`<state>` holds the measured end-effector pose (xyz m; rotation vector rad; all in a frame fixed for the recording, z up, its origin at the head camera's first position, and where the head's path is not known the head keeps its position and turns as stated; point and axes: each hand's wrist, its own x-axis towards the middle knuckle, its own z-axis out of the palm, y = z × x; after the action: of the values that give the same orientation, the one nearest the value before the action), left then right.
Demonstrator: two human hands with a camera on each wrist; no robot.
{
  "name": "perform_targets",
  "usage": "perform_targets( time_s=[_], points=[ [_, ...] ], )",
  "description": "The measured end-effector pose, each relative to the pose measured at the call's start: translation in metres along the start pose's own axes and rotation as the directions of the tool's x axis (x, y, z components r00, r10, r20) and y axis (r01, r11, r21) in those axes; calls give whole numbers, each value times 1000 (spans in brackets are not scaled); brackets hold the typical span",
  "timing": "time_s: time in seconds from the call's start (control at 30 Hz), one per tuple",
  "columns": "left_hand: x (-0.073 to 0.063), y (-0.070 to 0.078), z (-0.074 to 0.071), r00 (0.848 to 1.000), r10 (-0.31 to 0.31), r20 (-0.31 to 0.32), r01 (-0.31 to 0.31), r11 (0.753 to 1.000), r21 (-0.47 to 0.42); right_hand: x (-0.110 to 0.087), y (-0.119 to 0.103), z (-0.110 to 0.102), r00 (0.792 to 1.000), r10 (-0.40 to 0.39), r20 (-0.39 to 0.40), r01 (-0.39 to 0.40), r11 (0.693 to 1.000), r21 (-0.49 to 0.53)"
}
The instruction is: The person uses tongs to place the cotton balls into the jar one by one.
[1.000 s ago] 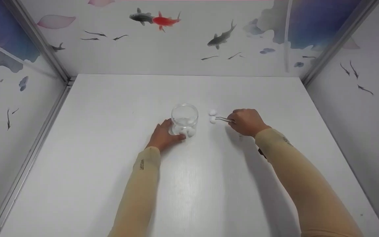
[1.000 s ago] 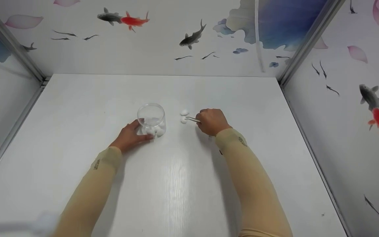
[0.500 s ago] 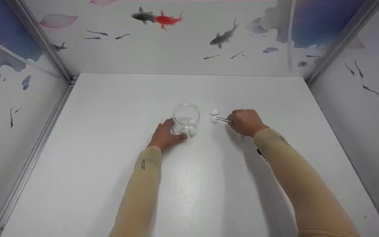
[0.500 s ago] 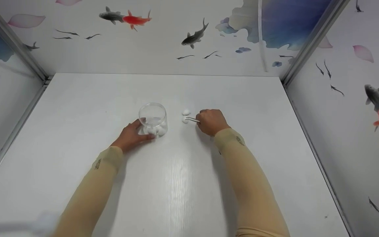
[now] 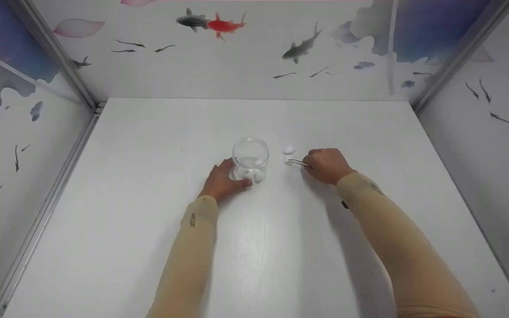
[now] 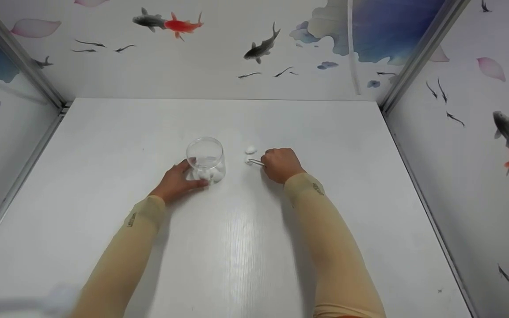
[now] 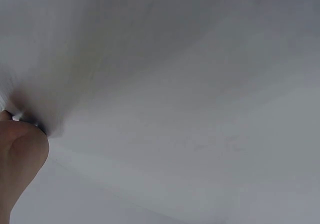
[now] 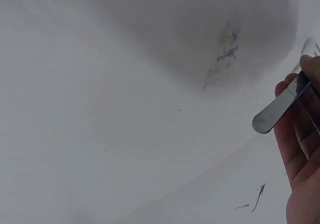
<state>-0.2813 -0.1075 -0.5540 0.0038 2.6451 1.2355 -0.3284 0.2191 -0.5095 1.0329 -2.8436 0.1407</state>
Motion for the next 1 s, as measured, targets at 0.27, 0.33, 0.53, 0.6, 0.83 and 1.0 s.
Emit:
perform_targets(
  time_s=[0.27,0.33,0.53,0.6,0.83,1.0],
  points=[
    [2,-1,2,1000,-1,-7,1,1000,-5,-2,3,-2,999,10,-44,-11,1000,-23],
    [3,-1,2,1000,13,-13,-13,1000,-1,-3,5,-3,998,13,-59,-15,1000,-19],
    [2,-2,1,1000,26,-13,-26,1000,8,-8,5,-9,997,28,-77,-28,1000,3],
    [3,-2,1,999,30,-11,-30,999,16,-11,4,-15,996,27,-79,-25,1000,15],
    [2,-2,3,999,33,-13,-32,999,26,-16,-2,-33,990,-21,-142,23,1000,18],
    [-1,0,2,1000,8,-5,-8,1000,15,-14,-6,-43,981,-55,-186,58,998,8]
  ],
)
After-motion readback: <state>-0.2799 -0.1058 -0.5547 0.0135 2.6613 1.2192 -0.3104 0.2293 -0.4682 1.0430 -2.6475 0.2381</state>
